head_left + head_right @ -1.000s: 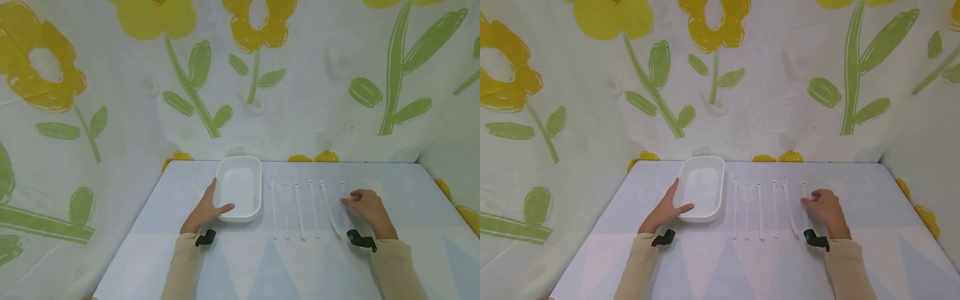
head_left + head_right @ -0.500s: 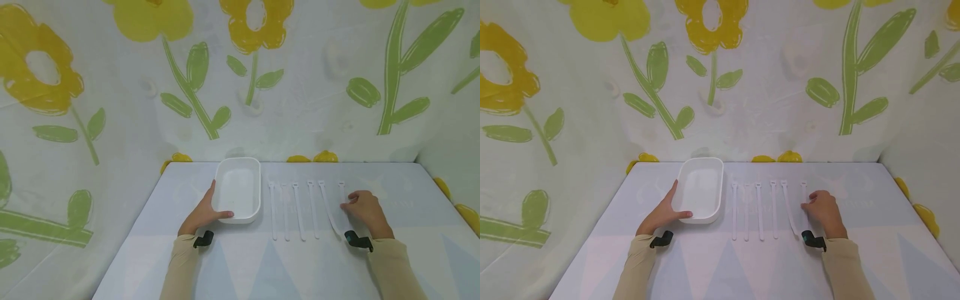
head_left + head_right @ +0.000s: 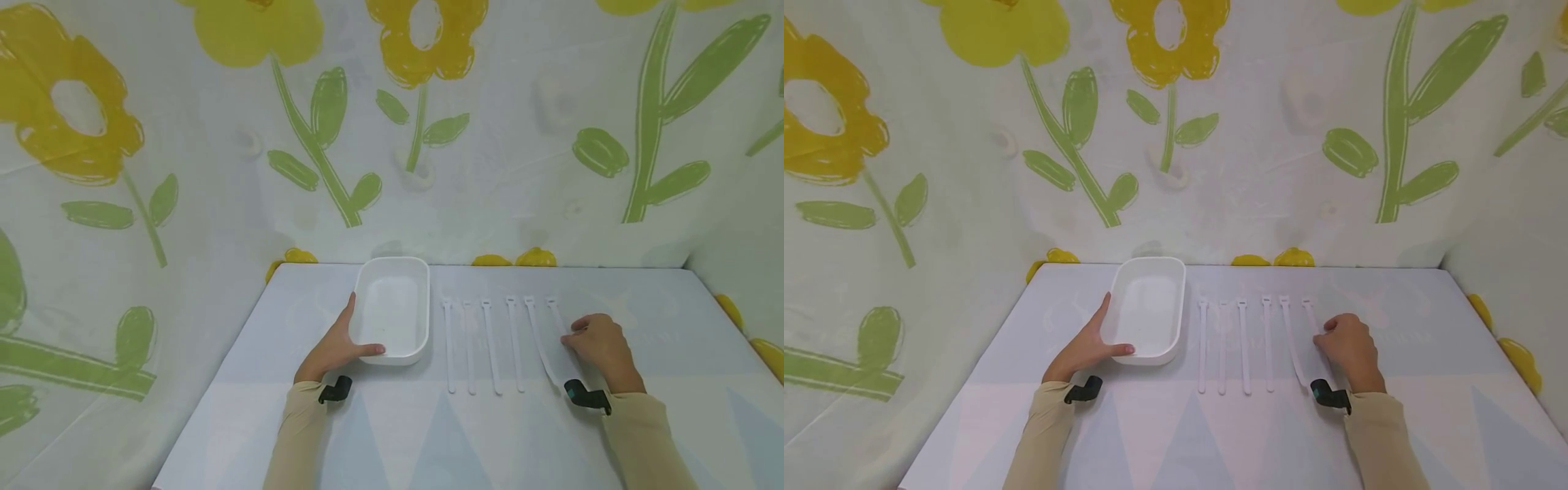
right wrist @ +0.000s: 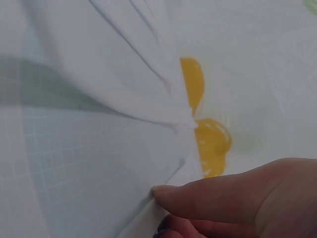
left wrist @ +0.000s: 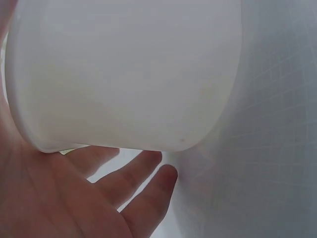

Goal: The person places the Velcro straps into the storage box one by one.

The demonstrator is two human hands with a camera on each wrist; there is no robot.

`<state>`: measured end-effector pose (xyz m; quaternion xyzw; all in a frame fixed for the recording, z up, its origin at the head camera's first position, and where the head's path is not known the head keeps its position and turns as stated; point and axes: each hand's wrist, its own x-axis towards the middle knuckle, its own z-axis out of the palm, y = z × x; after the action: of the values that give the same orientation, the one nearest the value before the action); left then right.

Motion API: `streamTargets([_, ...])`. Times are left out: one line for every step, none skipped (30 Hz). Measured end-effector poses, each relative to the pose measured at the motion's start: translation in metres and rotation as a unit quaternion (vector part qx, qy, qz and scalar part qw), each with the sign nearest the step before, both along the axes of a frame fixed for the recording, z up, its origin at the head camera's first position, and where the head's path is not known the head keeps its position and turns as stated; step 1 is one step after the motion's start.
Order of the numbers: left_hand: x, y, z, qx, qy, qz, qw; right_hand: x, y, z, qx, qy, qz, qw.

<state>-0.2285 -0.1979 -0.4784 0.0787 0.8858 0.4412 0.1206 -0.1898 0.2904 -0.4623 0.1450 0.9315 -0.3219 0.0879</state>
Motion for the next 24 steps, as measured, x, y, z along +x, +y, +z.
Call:
streamTargets([-0.0001,-0.0002,0.0001,0.001,0.000,-0.001,1.0000,0.0005,-0.0004,-0.0002,-0.003,0.000,-0.001,1.0000])
streamTargets([-0.0004,-0.0003,-0.0001,0.002,0.001,-0.002,1.0000,0.0008,-0.0003,-0.0008,-0.005,0.000,0.000,1.0000])
streamTargets([-0.0006,-0.0003,-0.0003,0.002,0.001,-0.002,1.0000,0.0012,-0.0007,-0.0010,-0.008,-0.001,-0.001,1.0000])
streamTargets([-0.0006,-0.0002,-0.0004,0.002,0.001,-0.002,1.0000,0.0016,-0.0011,-0.0014,-0.009,-0.002,-0.001,1.0000])
streamTargets([-0.0008,-0.0001,-0.0006,0.001,0.001,-0.002,1.0000,0.0017,-0.0009,-0.0020,-0.010,-0.002,0.000,0.9999])
streamTargets([-0.0006,0.0000,-0.0005,0.001,0.000,-0.001,1.0000,0.0015,-0.0007,-0.0022,-0.010,-0.003,0.002,0.9999])
streamTargets([-0.0006,0.0002,-0.0005,0.001,0.000,0.000,1.0000,0.0015,-0.0007,-0.0019,-0.009,-0.003,0.002,1.0000])
streamTargets([-0.0010,0.0003,-0.0007,0.001,0.000,-0.001,1.0000,0.0013,-0.0003,-0.0018,-0.007,-0.002,0.004,1.0000])
streamTargets([-0.0012,0.0005,-0.0008,0.002,0.000,0.000,1.0000,0.0014,-0.0003,-0.0012,-0.006,-0.001,0.005,1.0000])
streamTargets([-0.0014,0.0006,-0.0010,0.002,0.003,-0.001,1.0000,0.0013,-0.0001,-0.0007,-0.005,0.000,0.007,1.0000])
streamTargets([-0.0017,0.0007,-0.0011,0.002,0.003,-0.001,1.0000,0.0012,0.0000,0.0000,-0.005,-0.001,0.007,1.0000])
streamTargets([-0.0017,0.0009,-0.0011,0.002,0.004,-0.001,1.0000,0.0012,-0.0002,0.0007,-0.004,-0.001,0.007,1.0000])
streamTargets([-0.0020,0.0010,-0.0012,0.002,0.005,-0.001,1.0000,0.0012,-0.0005,0.0014,-0.003,-0.002,0.007,1.0000])
streamTargets([-0.0022,0.0010,-0.0014,0.001,0.008,-0.003,1.0000,0.0011,-0.0008,0.0017,-0.003,-0.002,0.008,1.0000])
streamTargets([-0.0023,0.0009,-0.0016,0.000,0.008,-0.003,1.0000,0.0011,-0.0010,0.0017,-0.003,-0.005,0.009,0.9999])
streamTargets([-0.0026,0.0010,-0.0017,0.001,0.009,-0.004,0.9999,0.0010,-0.0014,0.0018,-0.001,-0.005,0.009,0.9999])
streamTargets([-0.0028,0.0010,-0.0017,0.001,0.010,-0.004,0.9999,0.0008,-0.0017,0.0019,0.002,-0.006,0.009,0.9999])
streamTargets([-0.0028,0.0010,-0.0017,0.000,0.012,-0.004,0.9999,0.0006,-0.0019,0.0013,0.005,-0.006,0.010,0.9999])
streamTargets([-0.0029,0.0009,-0.0018,-0.001,0.013,-0.005,0.9999,0.0006,-0.0024,0.0010,0.008,-0.006,0.010,0.9999])
streamTargets([-0.0029,0.0009,-0.0019,-0.001,0.014,-0.005,0.9999,0.0002,-0.0026,0.0009,0.010,-0.006,0.010,0.9999])
streamTargets([-0.0029,0.0010,-0.0018,-0.002,0.013,-0.004,0.9999,0.0001,-0.0028,0.0010,0.013,-0.007,0.010,0.9998])
streamTargets([-0.0028,0.0011,-0.0016,-0.003,0.014,-0.004,0.9999,-0.0002,-0.0029,0.0013,0.016,-0.006,0.009,0.9998])
streamTargets([-0.0027,0.0011,-0.0016,-0.005,0.014,-0.004,0.9999,0.0000,-0.0027,0.0011,0.018,-0.007,0.009,0.9998])
streamTargets([-0.0027,0.0012,-0.0016,-0.005,0.012,-0.003,0.9999,0.0000,-0.0022,0.0013,0.019,-0.009,0.009,0.9997])
